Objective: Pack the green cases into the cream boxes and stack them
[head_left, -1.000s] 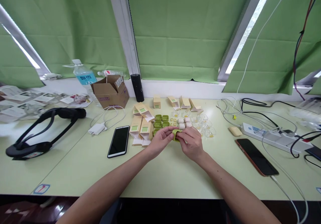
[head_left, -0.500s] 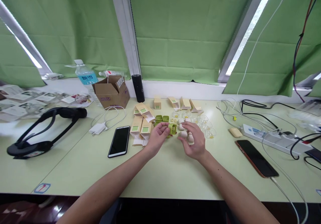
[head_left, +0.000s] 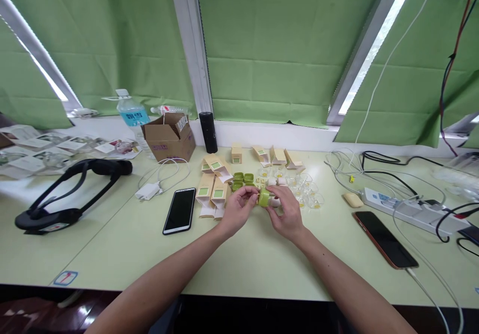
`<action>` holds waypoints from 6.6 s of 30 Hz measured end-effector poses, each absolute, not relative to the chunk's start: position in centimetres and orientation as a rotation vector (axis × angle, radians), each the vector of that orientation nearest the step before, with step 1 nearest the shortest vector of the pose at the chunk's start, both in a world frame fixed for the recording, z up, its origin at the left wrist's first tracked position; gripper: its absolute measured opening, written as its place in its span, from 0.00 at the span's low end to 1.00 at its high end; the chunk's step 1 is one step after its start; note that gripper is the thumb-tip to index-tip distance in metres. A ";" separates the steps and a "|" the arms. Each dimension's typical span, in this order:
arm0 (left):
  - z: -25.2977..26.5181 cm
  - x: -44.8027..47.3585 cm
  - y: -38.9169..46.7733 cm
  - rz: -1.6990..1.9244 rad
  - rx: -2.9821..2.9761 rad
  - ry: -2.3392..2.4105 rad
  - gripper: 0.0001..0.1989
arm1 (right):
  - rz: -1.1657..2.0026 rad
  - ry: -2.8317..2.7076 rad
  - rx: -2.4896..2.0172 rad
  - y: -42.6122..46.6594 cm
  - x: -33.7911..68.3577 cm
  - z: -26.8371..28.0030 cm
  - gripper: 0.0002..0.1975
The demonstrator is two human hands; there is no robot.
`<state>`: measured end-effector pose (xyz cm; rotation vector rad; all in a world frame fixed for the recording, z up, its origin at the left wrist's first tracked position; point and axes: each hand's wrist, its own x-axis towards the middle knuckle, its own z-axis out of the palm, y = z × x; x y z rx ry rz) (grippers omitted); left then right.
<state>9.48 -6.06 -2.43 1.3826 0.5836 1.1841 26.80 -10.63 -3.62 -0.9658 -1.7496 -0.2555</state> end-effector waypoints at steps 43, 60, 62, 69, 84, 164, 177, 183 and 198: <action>-2.6 9.4 -6.4 0.814 0.820 0.217 0.18 | -0.371 -1.805 -0.966 -11.2 26.0 -3.4 0.16; -2.2 9.4 -6.7 0.788 0.836 0.166 0.19 | -0.365 -1.806 -0.916 -11.3 26.2 -3.2 0.20; -2.2 9.4 -6.7 0.786 0.837 0.163 0.19 | -0.362 -1.807 -0.919 -11.3 26.2 -3.1 0.20; -2.4 9.3 -6.5 0.792 0.860 0.167 0.18 | -0.372 -1.783 -0.929 -11.4 25.9 -3.1 0.17; -2.1 9.3 -6.7 0.777 0.845 0.125 0.22 | -0.380 -1.806 -0.891 -11.6 26.0 -3.0 0.19; -3.2 9.3 -5.9 1.166 1.094 0.513 0.24 | 0.849 -1.111 -1.100 -10.4 26.8 -2.2 0.23; -2.7 9.6 -6.3 1.169 1.262 0.450 0.22 | 0.914 -1.104 -1.064 -10.6 26.0 -2.7 0.22; -3.1 9.8 -6.2 1.221 1.290 0.481 0.22 | 0.938 -1.116 -1.068 -10.9 25.9 -2.3 0.20; -4.5 9.6 -5.8 1.237 1.568 0.668 0.27 | 1.020 -1.076 -1.002 -10.8 25.7 -2.2 0.19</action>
